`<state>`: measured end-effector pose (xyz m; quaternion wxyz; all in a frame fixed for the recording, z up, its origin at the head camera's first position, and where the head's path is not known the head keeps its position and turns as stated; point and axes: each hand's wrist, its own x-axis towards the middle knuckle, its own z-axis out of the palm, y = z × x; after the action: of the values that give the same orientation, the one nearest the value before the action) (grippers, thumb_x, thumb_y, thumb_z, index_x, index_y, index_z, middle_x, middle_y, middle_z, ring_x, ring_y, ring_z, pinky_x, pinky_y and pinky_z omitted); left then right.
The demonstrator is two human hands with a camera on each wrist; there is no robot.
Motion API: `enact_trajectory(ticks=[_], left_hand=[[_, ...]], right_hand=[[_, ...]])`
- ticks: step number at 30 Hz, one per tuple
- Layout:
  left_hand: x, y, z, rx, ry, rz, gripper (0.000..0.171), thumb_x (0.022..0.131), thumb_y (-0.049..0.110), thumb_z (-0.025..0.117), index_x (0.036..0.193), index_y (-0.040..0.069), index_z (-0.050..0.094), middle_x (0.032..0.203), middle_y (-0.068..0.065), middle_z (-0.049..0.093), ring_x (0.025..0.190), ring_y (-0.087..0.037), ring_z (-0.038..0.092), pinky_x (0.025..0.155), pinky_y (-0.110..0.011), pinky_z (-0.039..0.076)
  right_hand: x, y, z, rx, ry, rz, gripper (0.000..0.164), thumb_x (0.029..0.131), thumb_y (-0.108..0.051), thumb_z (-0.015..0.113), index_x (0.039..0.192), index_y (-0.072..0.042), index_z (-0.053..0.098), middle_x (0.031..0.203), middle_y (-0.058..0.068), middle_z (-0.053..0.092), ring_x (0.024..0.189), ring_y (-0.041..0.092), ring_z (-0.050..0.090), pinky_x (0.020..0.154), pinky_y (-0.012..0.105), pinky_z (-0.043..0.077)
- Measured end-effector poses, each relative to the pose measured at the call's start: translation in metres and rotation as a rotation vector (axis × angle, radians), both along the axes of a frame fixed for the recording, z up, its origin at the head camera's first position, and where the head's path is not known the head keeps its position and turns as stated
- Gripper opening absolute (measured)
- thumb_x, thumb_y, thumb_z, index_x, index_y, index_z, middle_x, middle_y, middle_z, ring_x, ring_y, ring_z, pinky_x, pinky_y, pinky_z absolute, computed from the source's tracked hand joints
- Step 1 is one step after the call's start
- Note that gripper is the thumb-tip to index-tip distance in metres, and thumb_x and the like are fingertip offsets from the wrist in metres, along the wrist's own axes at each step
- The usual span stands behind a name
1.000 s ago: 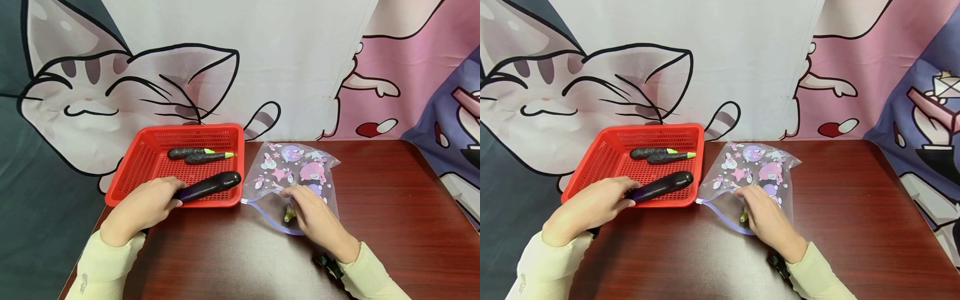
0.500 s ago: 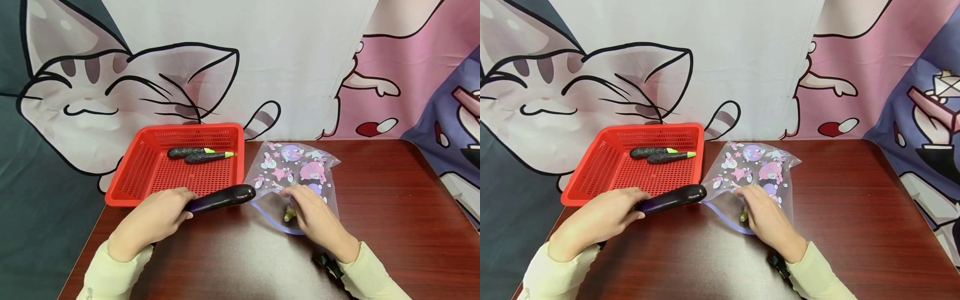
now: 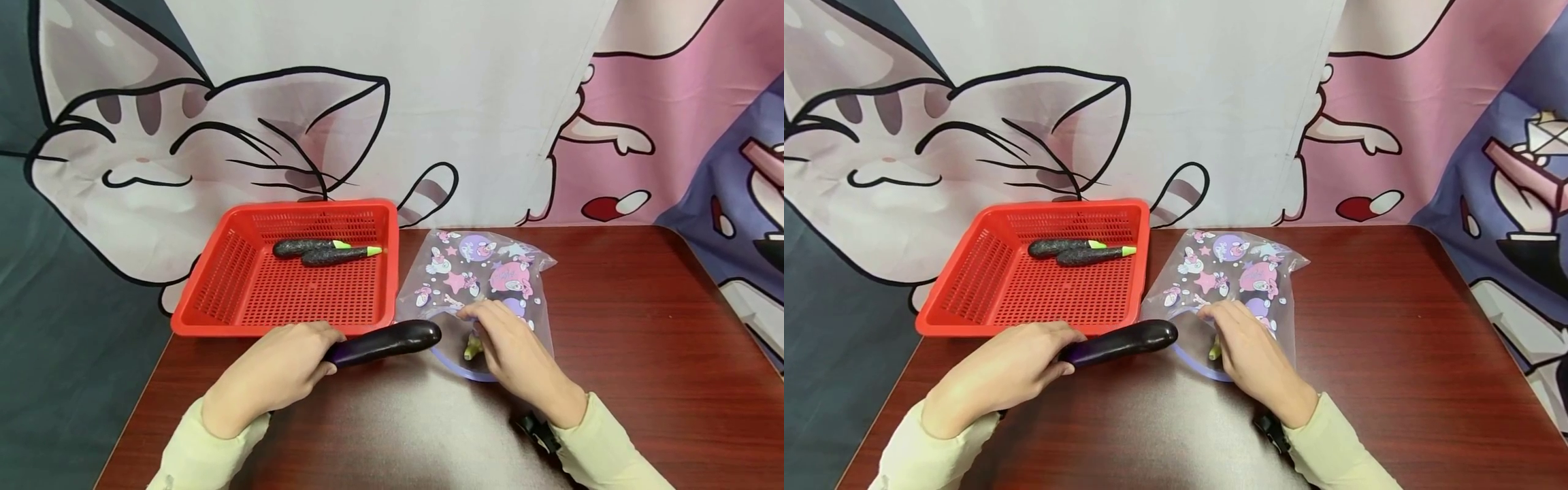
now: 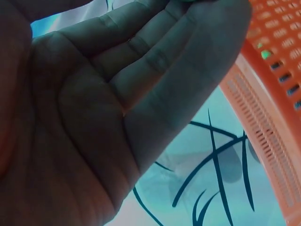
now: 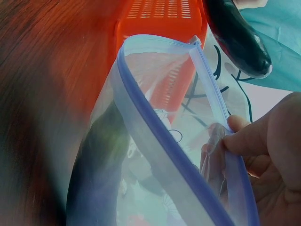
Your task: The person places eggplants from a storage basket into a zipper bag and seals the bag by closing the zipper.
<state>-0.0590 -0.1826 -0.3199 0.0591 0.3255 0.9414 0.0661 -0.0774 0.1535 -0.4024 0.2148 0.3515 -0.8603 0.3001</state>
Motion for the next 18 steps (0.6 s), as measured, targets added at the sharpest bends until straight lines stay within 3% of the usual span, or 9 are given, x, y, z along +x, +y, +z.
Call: enact_trajectory(ticks=[11,18], left_hand=[[0.002,0.015,-0.012,0.035,-0.030,-0.040,0.020,0.082,0.017,0.080,0.099,0.010,0.070,0.087,0.006,0.064,0.072,-0.009,0.057,0.064,-0.035,0.050],[0.003,0.024,-0.019,0.060,-0.063,-0.065,0.013,0.082,0.019,0.080,0.086,0.015,0.068,0.075,0.011,0.057,0.064,-0.006,0.049,0.059,-0.029,0.045]], right_hand=[[0.001,0.000,0.001,0.006,-0.011,-0.010,0.034,0.085,0.015,0.062,0.113,-0.005,0.063,0.109,0.000,0.065,0.092,0.015,0.058,0.080,0.034,0.048],[0.001,0.000,0.000,0.004,-0.006,-0.005,0.035,0.084,0.015,0.062,0.113,-0.005,0.063,0.108,0.001,0.065,0.093,0.016,0.059,0.081,0.035,0.049]])
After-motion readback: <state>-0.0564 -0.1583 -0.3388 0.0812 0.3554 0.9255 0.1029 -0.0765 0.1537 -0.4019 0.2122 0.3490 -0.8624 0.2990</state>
